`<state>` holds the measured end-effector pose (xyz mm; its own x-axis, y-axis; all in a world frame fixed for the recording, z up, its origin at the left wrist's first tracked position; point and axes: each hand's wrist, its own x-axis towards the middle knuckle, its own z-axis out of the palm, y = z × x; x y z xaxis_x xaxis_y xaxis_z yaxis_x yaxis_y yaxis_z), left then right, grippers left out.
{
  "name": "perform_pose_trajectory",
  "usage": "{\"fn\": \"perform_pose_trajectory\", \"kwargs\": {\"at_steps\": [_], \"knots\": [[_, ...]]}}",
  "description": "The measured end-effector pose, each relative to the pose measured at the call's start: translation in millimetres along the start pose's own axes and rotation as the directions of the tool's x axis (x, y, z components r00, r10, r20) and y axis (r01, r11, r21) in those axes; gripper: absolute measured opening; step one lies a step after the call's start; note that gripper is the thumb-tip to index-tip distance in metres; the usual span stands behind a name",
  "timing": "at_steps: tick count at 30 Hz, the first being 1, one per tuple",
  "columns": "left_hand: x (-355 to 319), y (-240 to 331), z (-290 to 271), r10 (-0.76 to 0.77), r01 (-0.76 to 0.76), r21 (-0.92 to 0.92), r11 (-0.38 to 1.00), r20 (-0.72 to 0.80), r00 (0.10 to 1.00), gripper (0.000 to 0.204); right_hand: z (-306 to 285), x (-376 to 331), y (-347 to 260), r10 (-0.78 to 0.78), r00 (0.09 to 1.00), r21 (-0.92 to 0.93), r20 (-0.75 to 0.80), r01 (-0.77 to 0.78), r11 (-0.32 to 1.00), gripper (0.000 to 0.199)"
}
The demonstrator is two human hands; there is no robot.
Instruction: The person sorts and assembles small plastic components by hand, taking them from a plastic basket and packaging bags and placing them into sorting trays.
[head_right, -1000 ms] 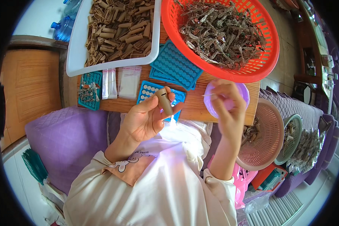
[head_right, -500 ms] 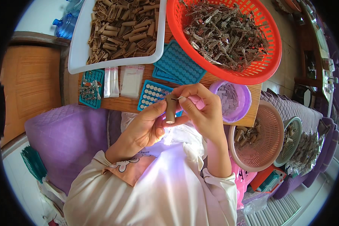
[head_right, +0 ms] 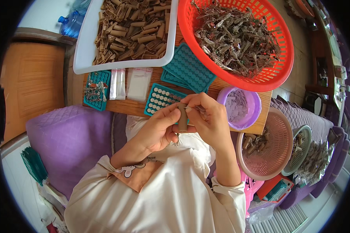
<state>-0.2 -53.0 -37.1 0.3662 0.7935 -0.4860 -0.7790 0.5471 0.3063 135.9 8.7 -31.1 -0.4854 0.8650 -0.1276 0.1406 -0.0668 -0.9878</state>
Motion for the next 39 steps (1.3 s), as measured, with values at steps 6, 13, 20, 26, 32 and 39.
{"fn": "perform_pose_trajectory", "kwargs": {"at_steps": [6, 13, 20, 26, 32, 39], "knots": [[2.7, 1.3, -6.8, -0.017, 0.014, 0.021, 1.0, 0.137, 0.99, 0.033, 2.0, -5.9, -16.0, -0.057, 0.998, -0.146, 0.001, 0.056, 0.988, 0.006], [3.2, 4.8, -2.0, 0.018, -0.044, 0.123, 0.991, 0.206, 0.978, 0.034, 2.9, -2.7, -23.0, -0.24, 0.971, -0.338, -0.015, 0.221, 0.915, 0.012], [2.2, 4.6, 4.7, -0.052, 0.008, 0.262, 0.965, 0.161, 0.986, 0.043, -16.9, -9.1, -5.6, -0.18, 0.972, -0.041, 0.151, 0.188, 0.981, 0.018], [8.6, 13.1, 26.7, 0.306, -0.347, 0.353, 0.869, 0.169, 0.937, 0.043, -57.1, -47.3, -28.1, -0.292, 0.925, -0.196, -0.244, 0.248, 0.949, 0.037], [44.7, 112.9, -7.3, 0.775, -0.071, 0.925, -0.374, 0.354, 0.524, 0.01, -176.7, -114.4, -12.2, -0.246, 0.688, -0.593, -0.683, -0.326, 0.736, 0.017], [73.7, 160.2, -10.3, 0.31, 0.23, 0.823, -0.52, -0.069, 0.948, 0.024, -198.2, -119.5, 25.8, 0.3, 0.853, -0.827, -0.428, -0.503, 0.25, 0.015]]}}
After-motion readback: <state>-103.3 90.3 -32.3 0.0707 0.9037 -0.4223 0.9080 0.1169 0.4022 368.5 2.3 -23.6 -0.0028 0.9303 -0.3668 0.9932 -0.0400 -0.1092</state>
